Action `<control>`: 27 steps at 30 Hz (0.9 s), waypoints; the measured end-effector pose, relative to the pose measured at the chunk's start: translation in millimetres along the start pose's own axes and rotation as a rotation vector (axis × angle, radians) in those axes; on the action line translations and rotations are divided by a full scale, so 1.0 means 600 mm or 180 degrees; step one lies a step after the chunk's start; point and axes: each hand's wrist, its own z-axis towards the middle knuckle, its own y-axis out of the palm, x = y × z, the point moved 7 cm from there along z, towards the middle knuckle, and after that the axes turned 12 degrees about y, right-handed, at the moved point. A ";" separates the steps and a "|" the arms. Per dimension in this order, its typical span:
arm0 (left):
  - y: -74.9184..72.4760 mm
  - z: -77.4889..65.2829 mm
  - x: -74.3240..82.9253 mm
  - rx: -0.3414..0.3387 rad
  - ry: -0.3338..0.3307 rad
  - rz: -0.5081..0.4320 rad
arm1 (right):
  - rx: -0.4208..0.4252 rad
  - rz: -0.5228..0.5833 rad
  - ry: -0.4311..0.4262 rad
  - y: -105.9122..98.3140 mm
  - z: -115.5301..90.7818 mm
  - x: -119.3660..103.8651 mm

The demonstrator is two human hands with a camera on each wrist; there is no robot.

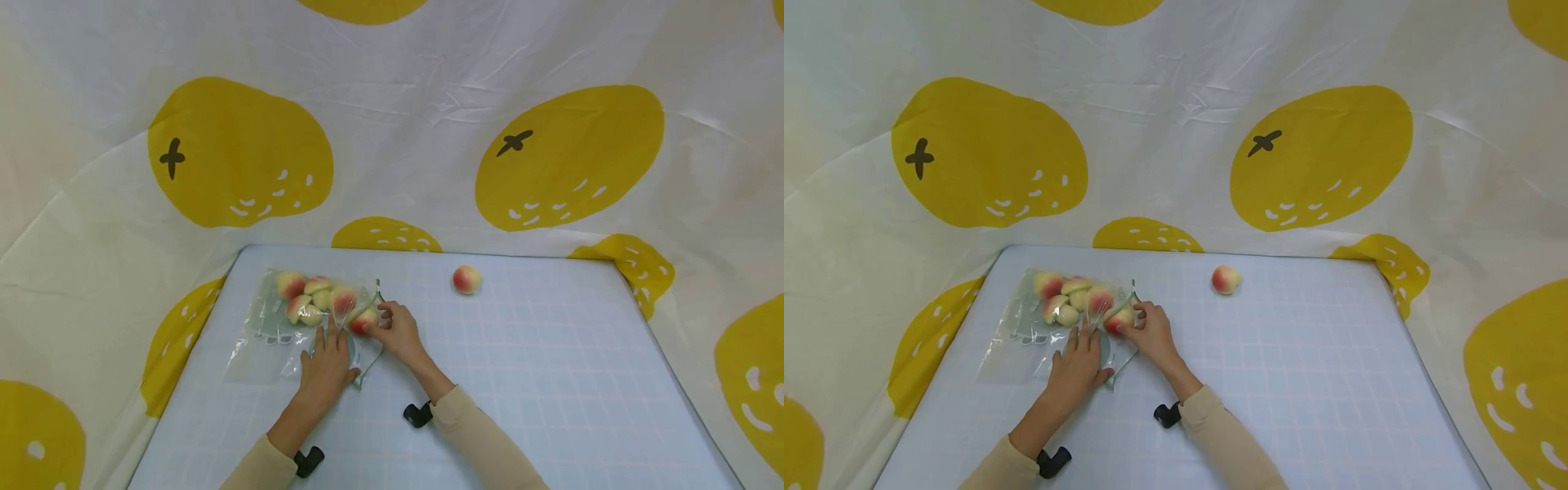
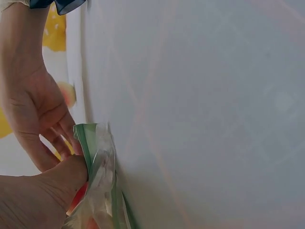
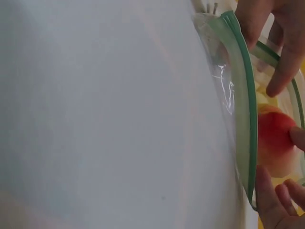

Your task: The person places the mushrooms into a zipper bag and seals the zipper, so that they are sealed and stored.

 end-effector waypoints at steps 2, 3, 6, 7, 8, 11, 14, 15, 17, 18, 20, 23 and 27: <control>0.000 0.000 0.001 0.0007 0.0007 0.0000 | 0.0132 0.0059 0.0004 -0.004 -0.001 0.000; 0.000 0.000 0.001 0.0001 0.0008 -0.0001 | 0.0177 0.0093 -0.0003 -0.006 -0.001 0.000; 0.001 0.001 0.001 0.0000 0.0028 0.0007 | 0.0193 0.0256 -0.0027 -0.005 0.000 0.001; 0.001 0.001 0.001 -0.0004 0.0035 0.0012 | 0.0177 0.0299 -0.0016 -0.003 0.000 0.001; 0.001 0.001 0.001 -0.0001 0.0047 0.0023 | 0.0165 0.0328 -0.0008 -0.002 0.000 0.002; 0.001 0.002 0.002 0.0023 0.0087 0.0043 | 0.0124 0.0389 0.0048 0.003 -0.001 0.005; 0.001 0.002 0.003 0.0031 0.0113 0.0059 | 0.0084 0.0427 0.0032 0.006 -0.003 0.005; 0.000 0.002 0.003 0.0040 0.0117 0.0060 | 0.0058 0.0429 0.0021 0.007 -0.003 0.004; -0.001 0.003 0.002 0.0076 0.0126 0.0071 | -0.0021 0.0434 -0.0029 0.010 -0.002 0.001; -0.001 0.003 0.002 0.0085 0.0124 0.0072 | -0.0066 0.0422 -0.0060 0.012 -0.002 -0.001; -0.001 0.004 0.001 0.0100 0.0124 0.0081 | -0.0193 0.0384 -0.0111 0.016 0.000 -0.002; -0.001 0.004 0.001 0.0102 0.0124 0.0085 | -0.0402 0.0278 -0.0226 0.024 -0.001 -0.006; 0.000 0.004 0.000 0.0085 0.0113 0.0036 | -0.0726 0.0122 -0.0287 0.035 -0.004 -0.011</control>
